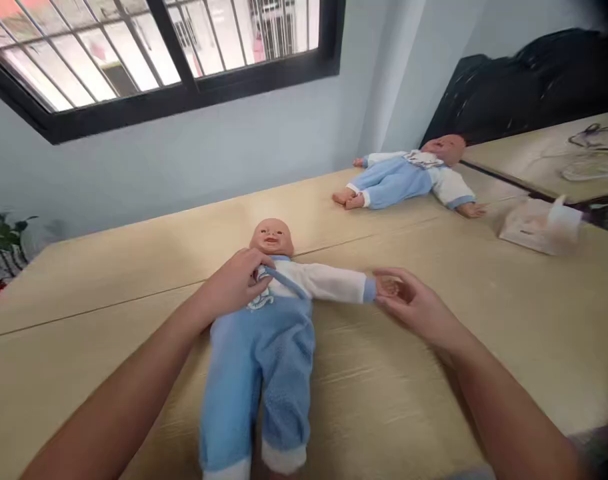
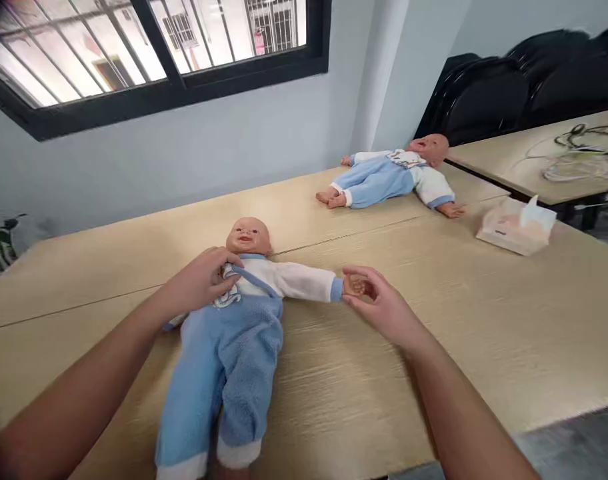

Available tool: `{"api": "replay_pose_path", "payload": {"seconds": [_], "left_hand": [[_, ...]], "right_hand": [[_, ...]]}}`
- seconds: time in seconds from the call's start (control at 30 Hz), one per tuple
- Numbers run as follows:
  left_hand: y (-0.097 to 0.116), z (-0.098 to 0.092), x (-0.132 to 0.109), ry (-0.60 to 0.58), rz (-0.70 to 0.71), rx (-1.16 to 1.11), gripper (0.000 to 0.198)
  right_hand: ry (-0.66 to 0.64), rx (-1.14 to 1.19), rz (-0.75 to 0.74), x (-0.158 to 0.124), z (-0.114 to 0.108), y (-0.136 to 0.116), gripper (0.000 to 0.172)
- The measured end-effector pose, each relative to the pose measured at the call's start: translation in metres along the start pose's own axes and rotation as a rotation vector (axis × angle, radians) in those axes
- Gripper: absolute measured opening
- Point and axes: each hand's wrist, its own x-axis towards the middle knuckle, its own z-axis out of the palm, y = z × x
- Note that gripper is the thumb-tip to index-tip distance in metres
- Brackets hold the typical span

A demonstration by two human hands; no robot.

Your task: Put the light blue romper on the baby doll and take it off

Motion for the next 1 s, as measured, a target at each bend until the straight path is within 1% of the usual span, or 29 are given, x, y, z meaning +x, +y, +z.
{"api": "replay_pose_path", "payload": {"seconds": [0.07,0.17,0.2,0.27,0.37,0.47,0.53,0.6,0.67,0.73,0.77,0.83,0.87,0.97,1.0], "left_hand": [[0.001,-0.001,-0.002,-0.041,0.006,0.003,0.031],[0.002,-0.004,-0.002,-0.092,0.019,-0.011,0.033],[0.001,-0.006,-0.001,-0.104,0.022,-0.019,0.034],[0.0,-0.011,-0.001,-0.115,0.004,-0.048,0.034],[-0.004,-0.021,-0.001,-0.182,-0.049,-0.14,0.036],[-0.006,-0.031,-0.002,-0.257,-0.085,-0.184,0.038],[-0.007,-0.034,0.0,-0.269,-0.102,-0.166,0.038],[-0.006,-0.032,0.003,-0.245,-0.113,-0.144,0.037],[-0.005,-0.025,0.007,-0.166,-0.116,-0.102,0.033],[-0.002,-0.017,0.012,-0.082,-0.105,-0.043,0.029],[-0.001,-0.013,0.013,-0.066,-0.093,-0.019,0.029],[0.002,-0.009,0.015,-0.101,-0.067,-0.008,0.029],[0.003,-0.009,0.016,-0.141,-0.065,-0.029,0.031],[0.003,-0.013,0.018,-0.252,-0.126,-0.155,0.036],[0.003,-0.015,0.018,-0.278,-0.146,-0.188,0.037]], "right_hand": [[0.078,0.146,-0.042,0.004,0.01,0.001,0.069],[0.171,0.336,-0.039,0.008,0.026,0.002,0.077],[0.193,0.388,-0.018,0.008,0.032,0.003,0.076],[0.22,0.457,0.033,0.008,0.043,0.003,0.066],[0.216,0.495,0.081,0.007,0.054,0.004,0.053],[0.209,0.531,0.093,0.006,0.058,0.004,0.052],[0.216,0.55,0.094,0.007,0.058,0.004,0.052],[0.223,0.551,0.1,0.007,0.057,0.005,0.053],[0.227,0.542,0.102,0.005,0.057,0.003,0.055],[0.203,0.518,0.11,0.002,0.059,-0.001,0.061],[0.185,0.505,0.116,0.001,0.06,-0.004,0.067],[0.181,0.496,0.117,0.002,0.062,-0.011,0.076],[0.209,0.51,0.107,0.005,0.064,-0.015,0.076],[0.332,0.59,0.053,0.021,0.067,-0.024,0.065],[0.355,0.603,0.039,0.028,0.069,-0.027,0.061]]}}
